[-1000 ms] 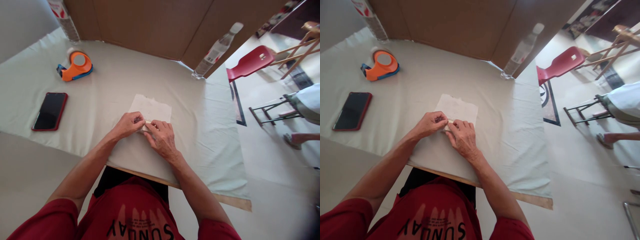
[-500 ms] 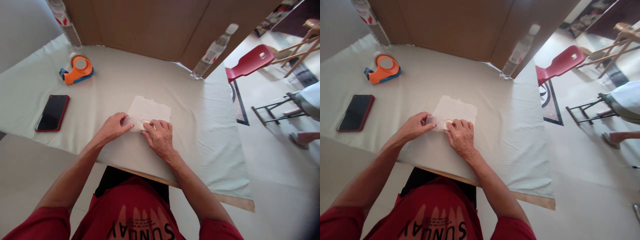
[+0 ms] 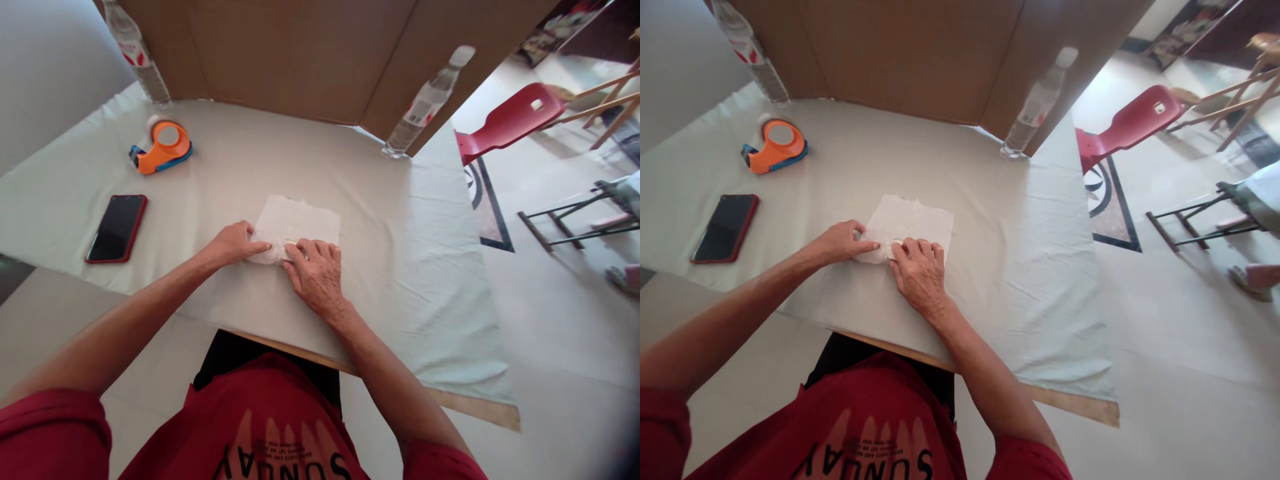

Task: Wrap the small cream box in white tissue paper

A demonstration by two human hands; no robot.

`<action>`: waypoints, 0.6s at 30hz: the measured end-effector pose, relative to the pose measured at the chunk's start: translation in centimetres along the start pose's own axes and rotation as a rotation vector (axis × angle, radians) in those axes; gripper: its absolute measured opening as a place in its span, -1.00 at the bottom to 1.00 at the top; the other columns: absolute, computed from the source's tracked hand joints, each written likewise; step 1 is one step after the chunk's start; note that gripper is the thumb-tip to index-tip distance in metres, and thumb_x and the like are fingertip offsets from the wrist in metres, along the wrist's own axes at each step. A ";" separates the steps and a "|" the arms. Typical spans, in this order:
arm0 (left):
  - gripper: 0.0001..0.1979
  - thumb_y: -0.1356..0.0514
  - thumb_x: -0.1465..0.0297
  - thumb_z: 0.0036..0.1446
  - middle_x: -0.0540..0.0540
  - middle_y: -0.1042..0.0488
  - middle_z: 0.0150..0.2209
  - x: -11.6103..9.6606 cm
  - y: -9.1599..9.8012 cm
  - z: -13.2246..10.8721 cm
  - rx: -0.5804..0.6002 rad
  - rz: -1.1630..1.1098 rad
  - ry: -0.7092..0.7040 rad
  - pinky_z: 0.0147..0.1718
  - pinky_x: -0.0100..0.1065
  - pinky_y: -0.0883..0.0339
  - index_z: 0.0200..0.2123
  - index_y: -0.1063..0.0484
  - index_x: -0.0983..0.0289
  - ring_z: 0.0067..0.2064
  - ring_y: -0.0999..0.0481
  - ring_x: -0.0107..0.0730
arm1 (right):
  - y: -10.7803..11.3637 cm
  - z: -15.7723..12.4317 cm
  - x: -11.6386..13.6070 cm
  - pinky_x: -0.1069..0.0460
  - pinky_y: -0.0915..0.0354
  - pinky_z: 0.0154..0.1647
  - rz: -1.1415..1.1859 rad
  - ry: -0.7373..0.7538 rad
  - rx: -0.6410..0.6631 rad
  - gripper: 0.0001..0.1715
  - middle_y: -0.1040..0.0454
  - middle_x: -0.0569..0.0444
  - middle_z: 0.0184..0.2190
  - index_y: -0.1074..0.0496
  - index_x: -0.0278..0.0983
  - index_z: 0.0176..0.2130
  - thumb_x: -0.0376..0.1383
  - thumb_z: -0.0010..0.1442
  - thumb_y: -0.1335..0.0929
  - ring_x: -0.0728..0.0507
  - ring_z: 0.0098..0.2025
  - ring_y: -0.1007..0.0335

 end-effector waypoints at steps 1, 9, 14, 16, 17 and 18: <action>-0.62 -0.35 0.04 -0.15 -0.01 -0.37 -0.63 0.1 0.0 0.2 0.045 -0.042 -0.005 -0.59 -0.36 -0.13 -0.48 -0.38 0.21 -0.58 -0.35 -0.35 | 0.0 0.0 0.0 -0.16 -0.03 0.00 -0.001 0.001 0.005 -0.66 -0.49 -0.05 -0.08 -0.41 -0.20 0.08 -0.22 0.33 -0.33 -0.25 -0.05 -0.23; -0.71 -0.29 0.32 -0.16 -0.08 -0.20 -0.67 -1.5 -0.3 -0.6 0.117 -0.472 0.054 -0.62 -0.45 -0.16 -0.68 -0.20 0.23 -0.59 -0.23 -0.52 | 0.1 0.6 0.5 -0.17 0.00 -0.03 -0.091 0.024 0.016 -0.74 -0.49 -0.04 -0.14 -0.42 -0.16 0.03 -0.24 0.35 -0.31 -0.24 -0.11 -0.21; -0.85 -0.25 0.39 -0.16 0.00 -0.36 -0.57 -2.9 -1.4 -0.7 0.163 -0.679 0.145 -0.62 -0.44 -0.31 -0.59 -0.31 0.26 -0.51 -0.38 -0.44 | 0.0 1.2 0.8 -0.17 0.00 -0.04 -0.116 0.013 0.043 -0.84 -0.49 -0.06 -0.19 -0.45 -0.18 -0.09 -0.24 0.35 -0.31 -0.24 -0.14 -0.22; -0.87 -0.26 0.40 -0.15 0.01 -0.38 -0.55 -3.4 -1.7 -0.6 0.193 -0.732 0.172 -0.61 -0.43 -0.33 -0.55 -0.32 0.26 -0.50 -0.40 -0.43 | 0.1 1.2 0.8 -0.17 0.00 -0.02 -0.098 0.007 0.056 -0.80 -0.49 -0.07 -0.17 -0.45 -0.18 -0.05 -0.23 0.34 -0.33 -0.24 -0.12 -0.24; -0.87 -0.26 0.41 -0.14 0.01 -0.39 -0.54 -3.6 -1.8 -0.6 0.211 -0.751 0.183 -0.60 -0.41 -0.35 -0.53 -0.33 0.26 -0.49 -0.41 -0.42 | 0.2 1.1 0.8 -0.17 0.00 0.00 -0.084 0.006 0.063 -0.77 -0.50 -0.07 -0.16 -0.44 -0.18 -0.02 -0.22 0.33 -0.34 -0.25 -0.11 -0.24; -0.87 -0.26 0.42 -0.13 0.00 -0.39 -0.54 -3.8 -1.9 -0.6 0.225 -0.764 0.192 -0.59 -0.40 -0.36 -0.52 -0.33 0.26 -0.49 -0.42 -0.42 | 0.4 1.1 0.8 -0.17 0.00 0.01 -0.070 0.008 0.069 -0.73 -0.50 -0.07 -0.14 -0.43 -0.19 0.01 -0.21 0.31 -0.36 -0.25 -0.09 -0.25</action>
Point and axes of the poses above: each hand's wrist, its own z-axis towards the middle knuckle, its own y-axis out of the back of the hand, x = y × z, the point moved 3 cm from there along z, towards the middle knuckle
